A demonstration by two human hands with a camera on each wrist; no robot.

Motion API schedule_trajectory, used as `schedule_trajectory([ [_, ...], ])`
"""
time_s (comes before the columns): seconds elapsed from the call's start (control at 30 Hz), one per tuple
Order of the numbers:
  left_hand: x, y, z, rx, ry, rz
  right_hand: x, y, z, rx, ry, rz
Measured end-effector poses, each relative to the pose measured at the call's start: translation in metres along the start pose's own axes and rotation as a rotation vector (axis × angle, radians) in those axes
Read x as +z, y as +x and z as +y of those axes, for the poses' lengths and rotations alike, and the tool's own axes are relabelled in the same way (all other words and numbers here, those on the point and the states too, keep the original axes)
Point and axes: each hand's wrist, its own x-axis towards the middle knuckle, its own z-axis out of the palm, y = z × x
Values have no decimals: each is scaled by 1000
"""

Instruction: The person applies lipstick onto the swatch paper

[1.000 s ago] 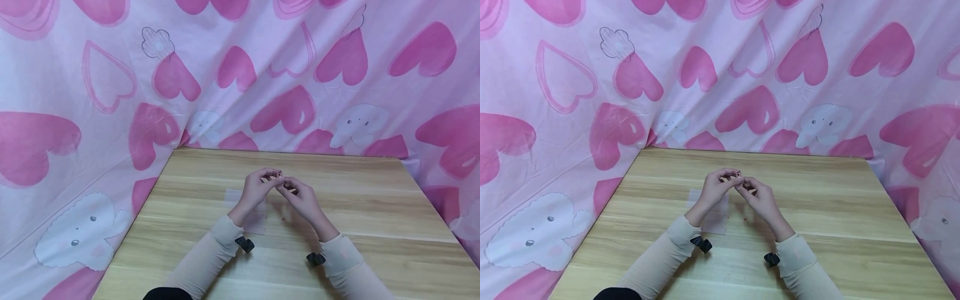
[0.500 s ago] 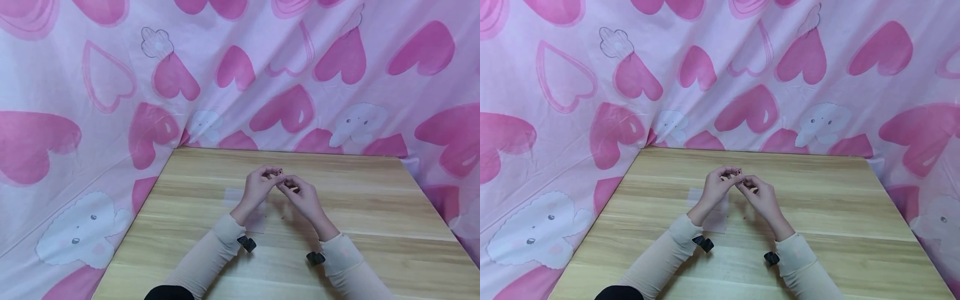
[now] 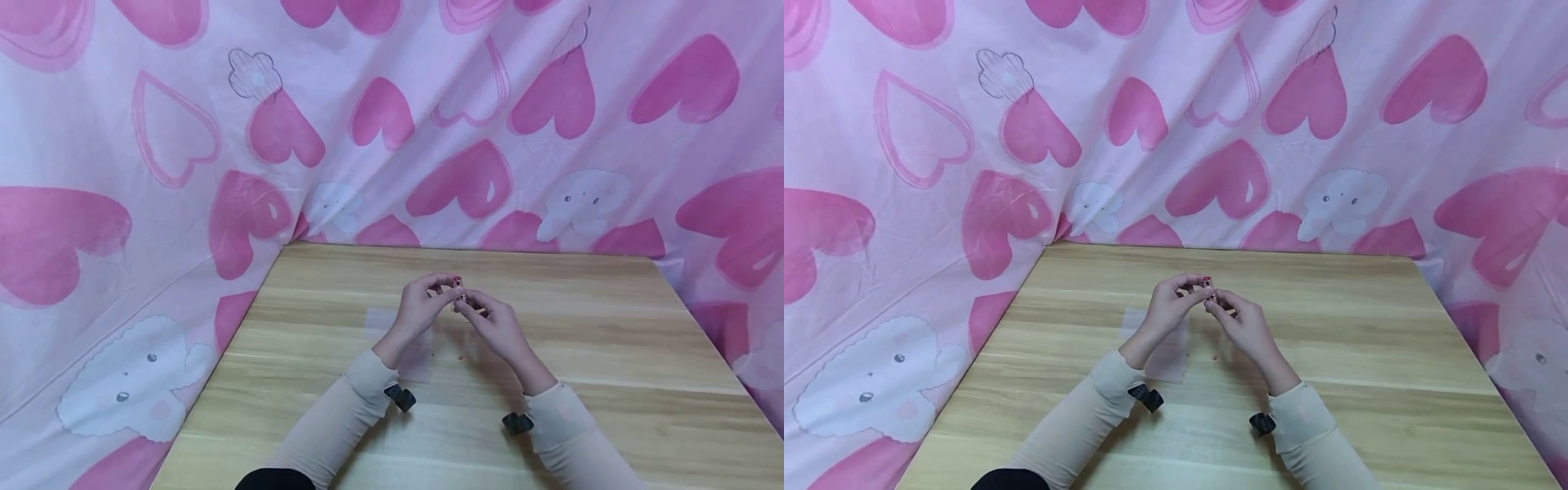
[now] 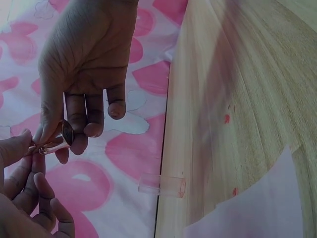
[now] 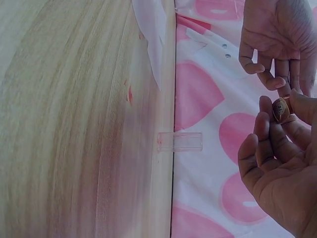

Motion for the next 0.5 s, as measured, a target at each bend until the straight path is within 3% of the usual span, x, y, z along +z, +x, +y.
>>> schedule_trajectory([
  [0.17, -1, 1, -4, -16, 3, -15, 1, 0, 2, 8, -2, -13],
  [0.5, 1, 2, -7, -32, -14, 29, 3, 3, 4, -16, -7, 5],
])
